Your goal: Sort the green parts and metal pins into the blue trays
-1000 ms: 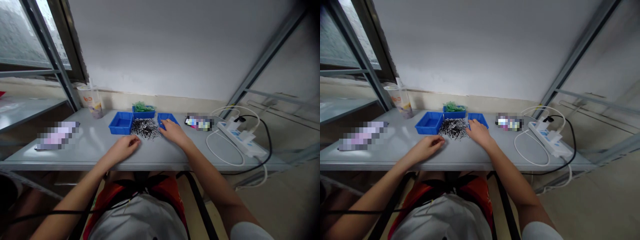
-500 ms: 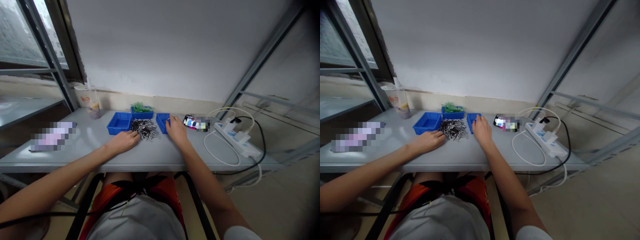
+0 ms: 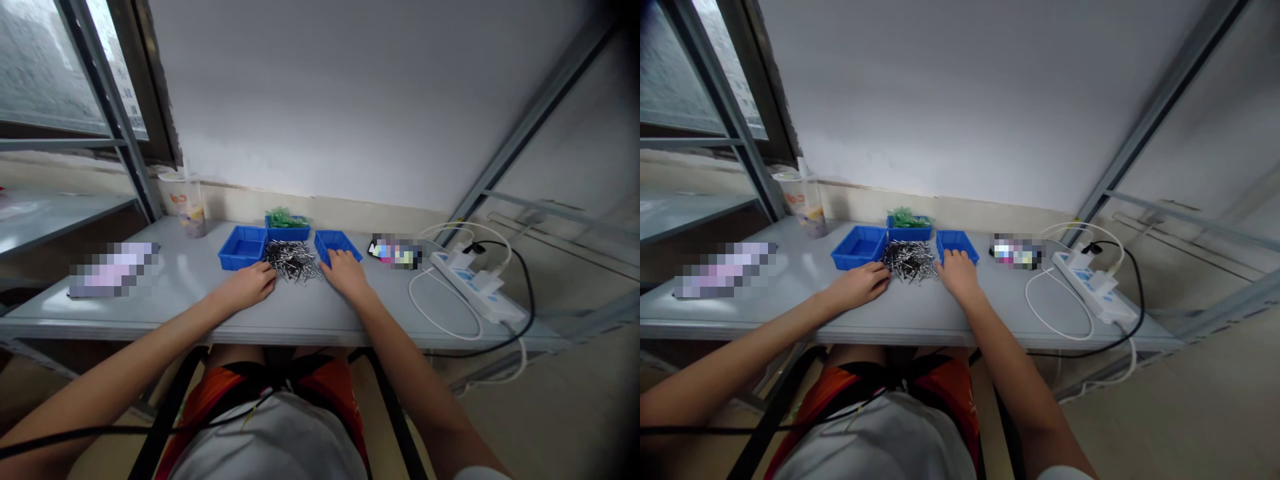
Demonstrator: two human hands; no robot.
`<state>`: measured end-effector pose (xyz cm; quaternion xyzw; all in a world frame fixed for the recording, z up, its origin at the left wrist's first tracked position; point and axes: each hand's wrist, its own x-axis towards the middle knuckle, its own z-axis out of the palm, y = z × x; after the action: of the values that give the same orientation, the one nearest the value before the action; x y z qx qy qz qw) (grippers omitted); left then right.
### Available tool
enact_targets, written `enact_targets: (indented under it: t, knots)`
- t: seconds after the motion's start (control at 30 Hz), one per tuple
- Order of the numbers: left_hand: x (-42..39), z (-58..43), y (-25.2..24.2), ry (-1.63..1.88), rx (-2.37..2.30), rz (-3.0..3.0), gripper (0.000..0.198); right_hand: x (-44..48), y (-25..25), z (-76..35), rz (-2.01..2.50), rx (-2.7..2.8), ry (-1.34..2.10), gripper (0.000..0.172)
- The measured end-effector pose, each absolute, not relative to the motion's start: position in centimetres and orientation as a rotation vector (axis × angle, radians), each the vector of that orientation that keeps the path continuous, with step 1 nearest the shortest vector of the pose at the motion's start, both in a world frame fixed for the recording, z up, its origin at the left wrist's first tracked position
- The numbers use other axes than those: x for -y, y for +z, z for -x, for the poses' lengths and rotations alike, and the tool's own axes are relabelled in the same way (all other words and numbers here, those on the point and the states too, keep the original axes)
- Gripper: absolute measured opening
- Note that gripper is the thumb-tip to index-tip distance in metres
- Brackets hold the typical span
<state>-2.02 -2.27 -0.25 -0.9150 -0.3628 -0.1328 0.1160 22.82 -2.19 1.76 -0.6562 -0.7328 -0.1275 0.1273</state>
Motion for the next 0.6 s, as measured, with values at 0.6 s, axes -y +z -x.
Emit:
enact_targets:
  t: [0.6]
  knots:
    - [2.22,2.01,-0.06,-0.445,1.02,2.778,0.02,2.32,1.58,-22.55,1.749,2.116,-0.166,0.037]
